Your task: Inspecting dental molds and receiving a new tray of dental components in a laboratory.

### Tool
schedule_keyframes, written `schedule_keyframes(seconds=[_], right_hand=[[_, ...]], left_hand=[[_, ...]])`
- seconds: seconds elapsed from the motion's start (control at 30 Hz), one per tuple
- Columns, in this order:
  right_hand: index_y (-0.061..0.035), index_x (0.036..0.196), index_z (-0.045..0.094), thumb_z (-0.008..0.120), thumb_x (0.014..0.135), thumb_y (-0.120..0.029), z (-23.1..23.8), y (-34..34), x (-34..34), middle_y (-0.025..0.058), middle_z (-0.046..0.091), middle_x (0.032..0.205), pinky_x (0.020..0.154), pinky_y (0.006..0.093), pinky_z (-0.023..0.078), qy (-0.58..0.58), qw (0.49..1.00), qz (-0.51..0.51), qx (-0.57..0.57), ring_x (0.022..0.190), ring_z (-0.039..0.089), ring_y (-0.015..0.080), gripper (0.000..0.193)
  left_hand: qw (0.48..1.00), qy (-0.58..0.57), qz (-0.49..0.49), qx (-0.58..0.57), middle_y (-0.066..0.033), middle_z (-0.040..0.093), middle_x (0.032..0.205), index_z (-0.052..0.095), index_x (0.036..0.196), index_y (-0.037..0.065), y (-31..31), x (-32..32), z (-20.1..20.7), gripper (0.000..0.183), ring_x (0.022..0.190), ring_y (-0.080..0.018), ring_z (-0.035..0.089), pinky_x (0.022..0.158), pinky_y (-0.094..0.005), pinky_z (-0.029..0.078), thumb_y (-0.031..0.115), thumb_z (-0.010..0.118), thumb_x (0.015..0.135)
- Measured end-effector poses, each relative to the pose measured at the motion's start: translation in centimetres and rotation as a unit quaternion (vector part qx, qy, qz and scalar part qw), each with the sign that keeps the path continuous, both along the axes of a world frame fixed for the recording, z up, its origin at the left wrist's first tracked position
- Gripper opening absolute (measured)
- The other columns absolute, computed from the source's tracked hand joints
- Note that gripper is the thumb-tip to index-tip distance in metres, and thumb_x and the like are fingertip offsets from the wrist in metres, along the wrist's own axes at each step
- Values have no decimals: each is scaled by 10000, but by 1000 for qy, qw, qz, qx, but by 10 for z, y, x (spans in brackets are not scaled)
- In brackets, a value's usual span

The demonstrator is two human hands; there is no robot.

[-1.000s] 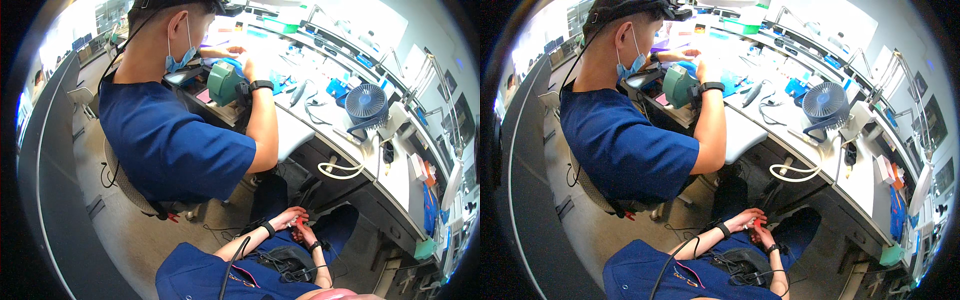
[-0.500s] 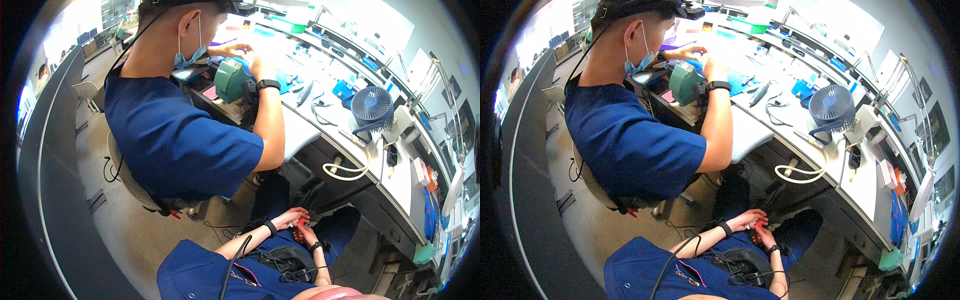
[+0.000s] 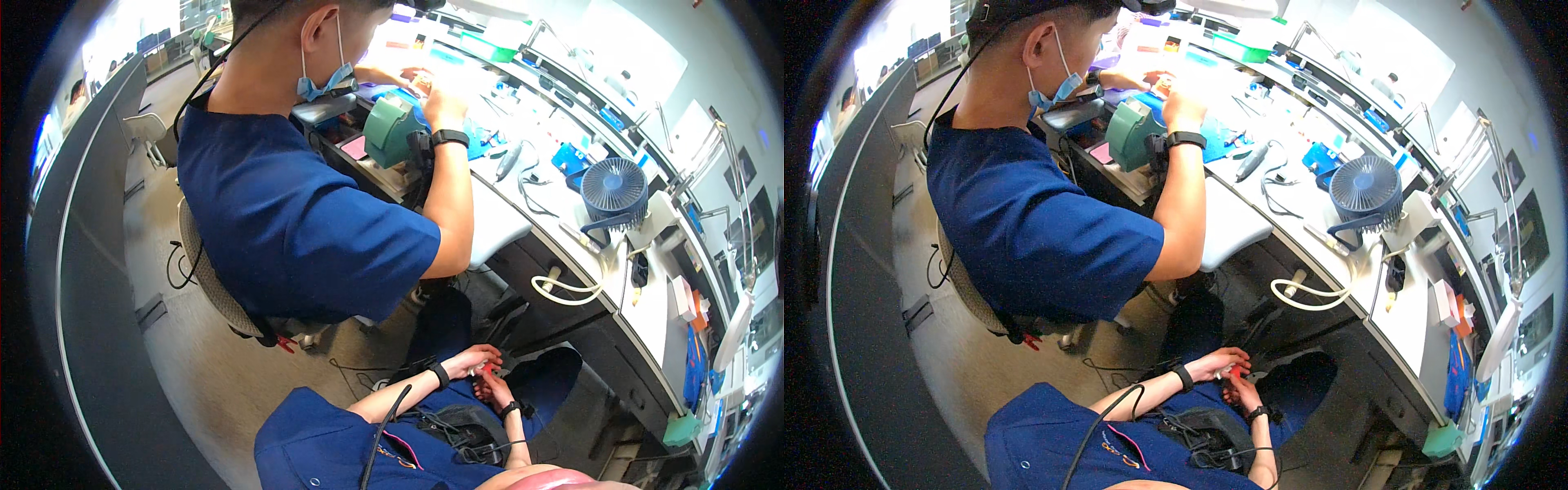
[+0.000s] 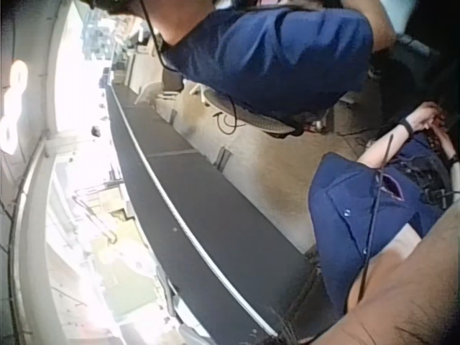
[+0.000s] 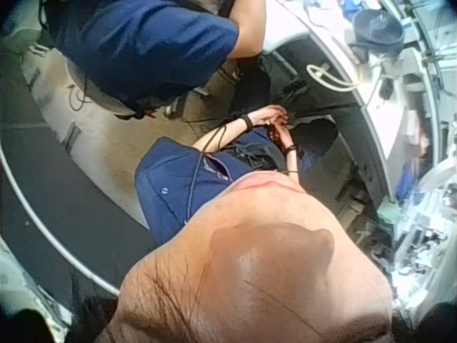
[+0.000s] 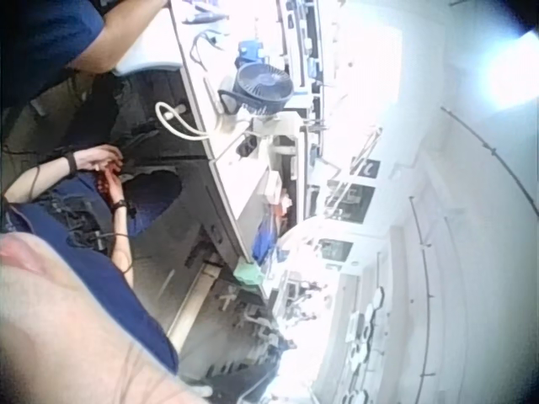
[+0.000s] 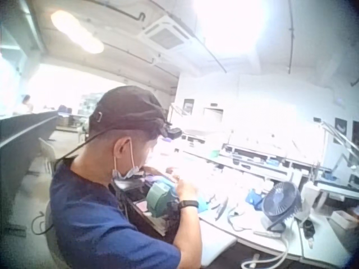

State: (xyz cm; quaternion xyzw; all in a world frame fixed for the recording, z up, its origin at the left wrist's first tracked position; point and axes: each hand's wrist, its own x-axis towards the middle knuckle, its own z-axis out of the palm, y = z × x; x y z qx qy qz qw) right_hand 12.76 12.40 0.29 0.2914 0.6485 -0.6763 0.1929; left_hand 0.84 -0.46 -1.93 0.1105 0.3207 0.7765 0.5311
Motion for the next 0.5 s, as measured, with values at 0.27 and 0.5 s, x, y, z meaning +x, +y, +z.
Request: schedule_keyframes(seconds=[0.27, 0.5], right_hand=[[-51, 992, 631, 555, 923, -468, -2, 1, -1, 57, 643, 768, 607, 257, 491, -17, 999, 19, 26, 652, 609, 133, 430], [-53, 1029, 630, 550, 925, -469, 0, 1, 2, 58, 645, 770, 611, 261, 494, -7, 1000, 10, 4, 656, 613, 136, 437]], left_hand=[[999, 6, 4, -41, -142, 642, 1103, 527, 1172, 6, -3, 0, 9, 269, 961, -180, 630, 772, -270, 534, 103, 534, 920], [1000, 8, 1, -30, -138, 644, 1091, 528, 1158, 8, -6, 1, 14, 253, 965, -180, 631, 760, -266, 538, 104, 525, 924]])
